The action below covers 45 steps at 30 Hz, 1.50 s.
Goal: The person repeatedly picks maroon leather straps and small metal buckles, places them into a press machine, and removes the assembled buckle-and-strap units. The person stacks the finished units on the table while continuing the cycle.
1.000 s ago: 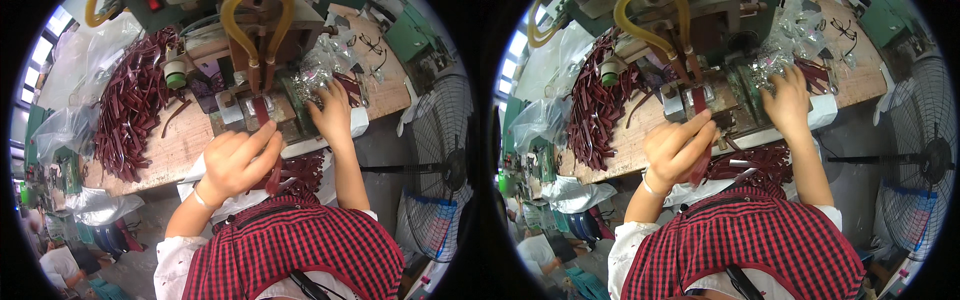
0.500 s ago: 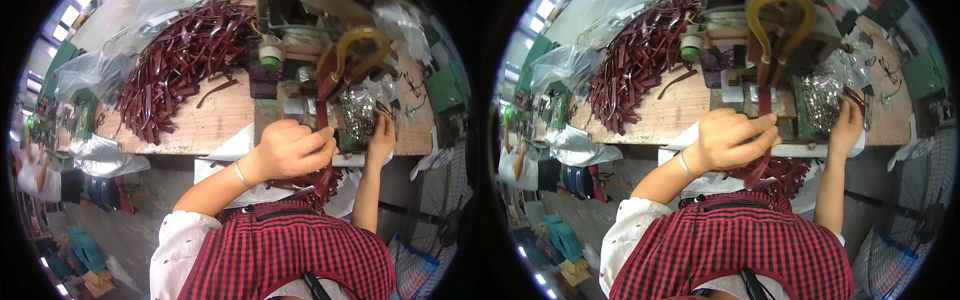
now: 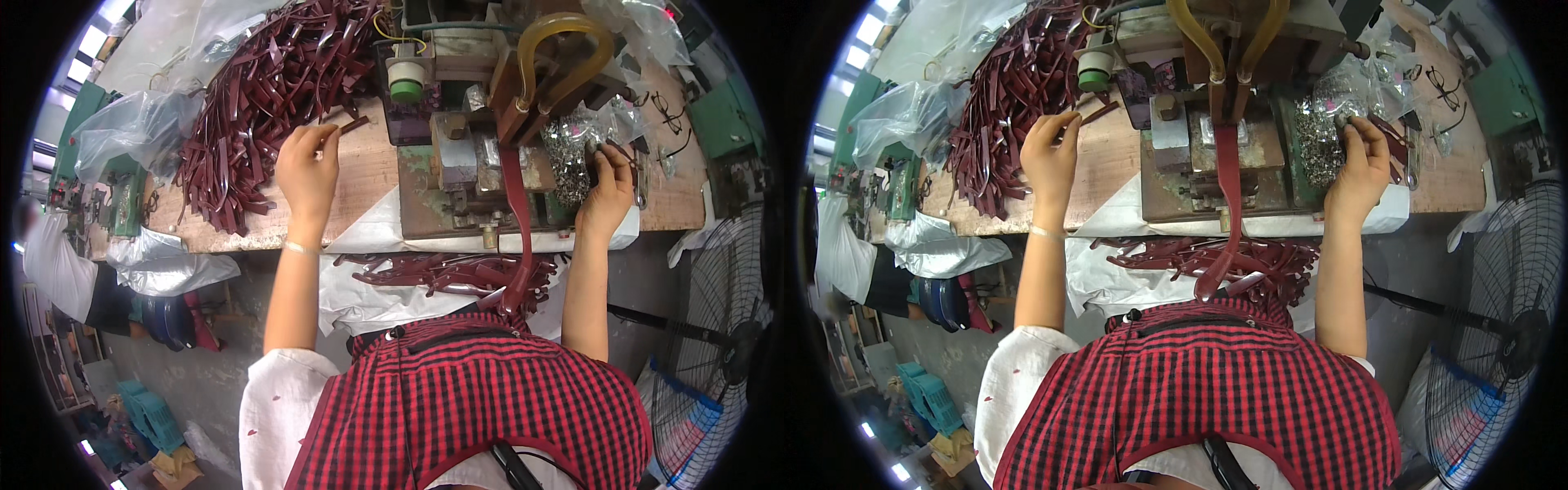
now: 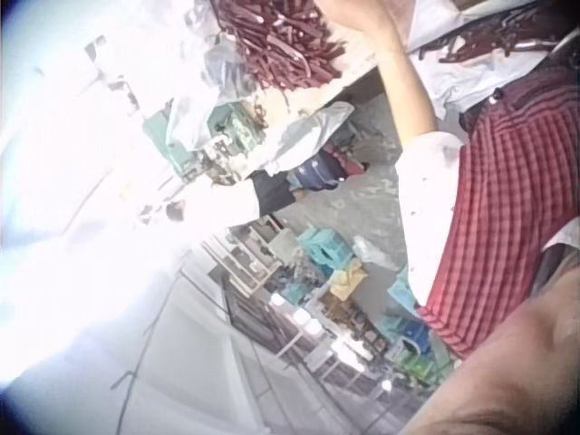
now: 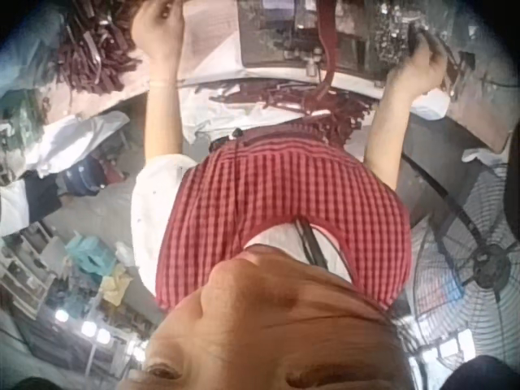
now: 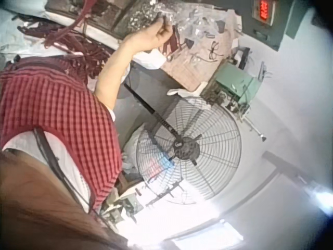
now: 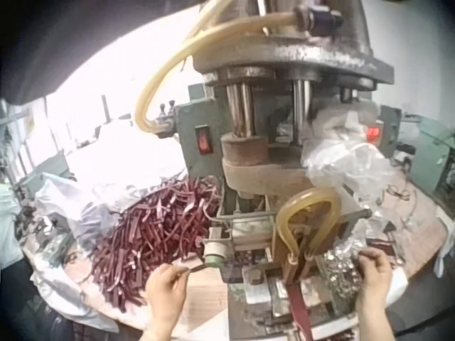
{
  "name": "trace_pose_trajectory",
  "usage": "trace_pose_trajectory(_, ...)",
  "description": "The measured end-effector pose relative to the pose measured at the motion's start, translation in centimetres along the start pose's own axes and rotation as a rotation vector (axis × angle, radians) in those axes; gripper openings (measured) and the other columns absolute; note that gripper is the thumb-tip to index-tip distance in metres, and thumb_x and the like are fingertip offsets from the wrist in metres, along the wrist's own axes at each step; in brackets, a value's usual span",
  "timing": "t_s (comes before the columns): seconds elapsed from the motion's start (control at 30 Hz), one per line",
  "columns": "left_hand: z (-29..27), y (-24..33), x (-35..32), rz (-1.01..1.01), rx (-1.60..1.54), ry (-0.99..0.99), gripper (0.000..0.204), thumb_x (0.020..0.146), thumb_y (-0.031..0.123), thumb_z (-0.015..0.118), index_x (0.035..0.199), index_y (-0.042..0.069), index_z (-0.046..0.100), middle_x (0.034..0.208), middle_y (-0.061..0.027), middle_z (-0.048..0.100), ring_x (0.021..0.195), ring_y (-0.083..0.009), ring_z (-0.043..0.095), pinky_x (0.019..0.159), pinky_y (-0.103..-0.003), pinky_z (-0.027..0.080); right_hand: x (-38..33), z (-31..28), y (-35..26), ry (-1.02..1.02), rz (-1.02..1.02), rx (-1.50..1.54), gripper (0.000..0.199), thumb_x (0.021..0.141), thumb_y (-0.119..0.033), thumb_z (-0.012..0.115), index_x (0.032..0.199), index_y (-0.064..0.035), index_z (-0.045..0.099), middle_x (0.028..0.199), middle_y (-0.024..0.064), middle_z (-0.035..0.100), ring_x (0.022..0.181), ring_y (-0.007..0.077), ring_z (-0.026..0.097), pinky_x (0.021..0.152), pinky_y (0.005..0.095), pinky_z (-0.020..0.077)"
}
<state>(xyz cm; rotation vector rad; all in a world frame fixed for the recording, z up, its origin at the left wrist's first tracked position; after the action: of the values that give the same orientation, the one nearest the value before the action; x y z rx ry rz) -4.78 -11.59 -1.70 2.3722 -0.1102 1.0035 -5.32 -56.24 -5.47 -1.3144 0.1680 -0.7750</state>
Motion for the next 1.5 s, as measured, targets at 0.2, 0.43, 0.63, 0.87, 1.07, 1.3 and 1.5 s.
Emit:
trace_pose_trajectory(0.2,6.6,-6.7,-0.1,0.166,0.538,-0.216,0.015,0.084,0.014,0.073,0.098,0.009,0.075,0.087,-0.0125,0.072,0.079,-0.0353,0.069,0.074,-0.046,0.054,0.3,1.8,0.6,-0.104,0.055,-0.186,0.019,0.095,-0.003,0.069,0.113,0.0019,0.072,0.107,0.0058,0.073,0.101,0.0128,0.065,0.095,0.0248,0.0474)
trace_pose_trajectory(0.43,-2.4,-6.1,2.4,-0.367,-0.149,-0.15,0.031,0.089,0.013,0.071,0.12,0.013,0.073,0.078,-0.0126,0.074,0.074,-0.0301,0.073,0.067,-0.039,0.054,-1.3,-8.1,-2.6,-0.087,-0.138,-0.667,0.016,0.096,-0.005,0.069,0.11,0.0017,0.075,0.11,0.008,0.074,0.105,0.0148,0.066,0.098,0.0288,0.0488)
trace_pose_trajectory(0.63,0.9,-11.2,-0.3,-0.068,0.53,-0.137,0.027,0.094,0.017,0.063,0.12,0.011,0.067,0.086,-0.0179,0.074,0.083,-0.0397,0.071,0.076,-0.05,0.055,-4.0,5.4,-9.0,-0.517,-0.202,-0.488,0.016,0.09,0.001,0.071,0.106,0.0035,0.074,0.105,0.008,0.073,0.098,0.0158,0.066,0.091,0.0297,0.0509)
trace_pose_trajectory(0.87,-1.1,-6.0,-1.7,-0.338,-0.174,0.105,0.019,0.092,0.02,0.079,0.097,0.003,0.075,0.079,-0.0044,0.075,0.065,-0.0094,0.066,0.058,-0.023,0.047,-5.6,10.6,-5.9,-0.443,0.133,-0.07,0.034,0.086,-0.002,0.075,0.117,0.0042,0.062,0.103,0.0079,0.07,0.093,0.0125,0.066,0.085,0.0263,0.0517)
trace_pose_trajectory(1.07,-2.9,3.0,1.1,-0.258,-0.564,0.194,0.015,0.1,0.011,0.069,0.092,-0.001,0.074,0.081,-0.0022,0.07,0.059,-0.003,0.051,0.055,-0.018,0.037,-6.1,11.7,-7.2,-0.413,0.261,0.122,0.042,0.086,0.0,0.073,0.124,0.0037,0.058,0.091,0.0054,0.071,0.088,0.0097,0.066,0.08,0.0252,0.0522)
trace_pose_trajectory(1.3,-6.7,15.0,0.0,0.196,-0.592,0.153,0.011,0.096,0.005,0.068,0.099,-0.006,0.071,0.094,-0.0177,0.075,0.078,-0.0214,0.073,0.06,-0.026,0.052,-8.3,11.6,-11.2,-0.522,0.272,0.127,0.053,0.091,0.003,0.064,0.141,0.0065,0.047,0.124,0.0112,0.066,0.11,0.0152,0.064,0.098,0.0291,0.0483)
trace_pose_trajectory(1.5,-2.0,22.7,-2.6,0.823,-0.316,-0.192,0.024,0.075,0.005,0.085,0.097,0.007,0.075,0.097,-0.011,0.077,0.059,-0.0147,0.061,0.05,-0.027,0.044,-3.0,4.2,-7.4,-0.281,-0.48,-1.139,0.02,0.085,-0.017,0.073,0.103,-0.0091,0.077,0.129,0.0191,0.067,0.128,0.0387,0.058,0.108,0.0457,0.0463)
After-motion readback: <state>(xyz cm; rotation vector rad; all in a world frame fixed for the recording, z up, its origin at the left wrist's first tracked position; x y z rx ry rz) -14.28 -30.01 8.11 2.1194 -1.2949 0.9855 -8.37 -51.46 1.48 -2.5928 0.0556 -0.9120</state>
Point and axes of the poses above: each hand's wrist, its own x-axis towards the middle knuckle, its own z-axis out of the palm, y = z × x, the point moved 7 cm from there along x, towards the middle knuckle
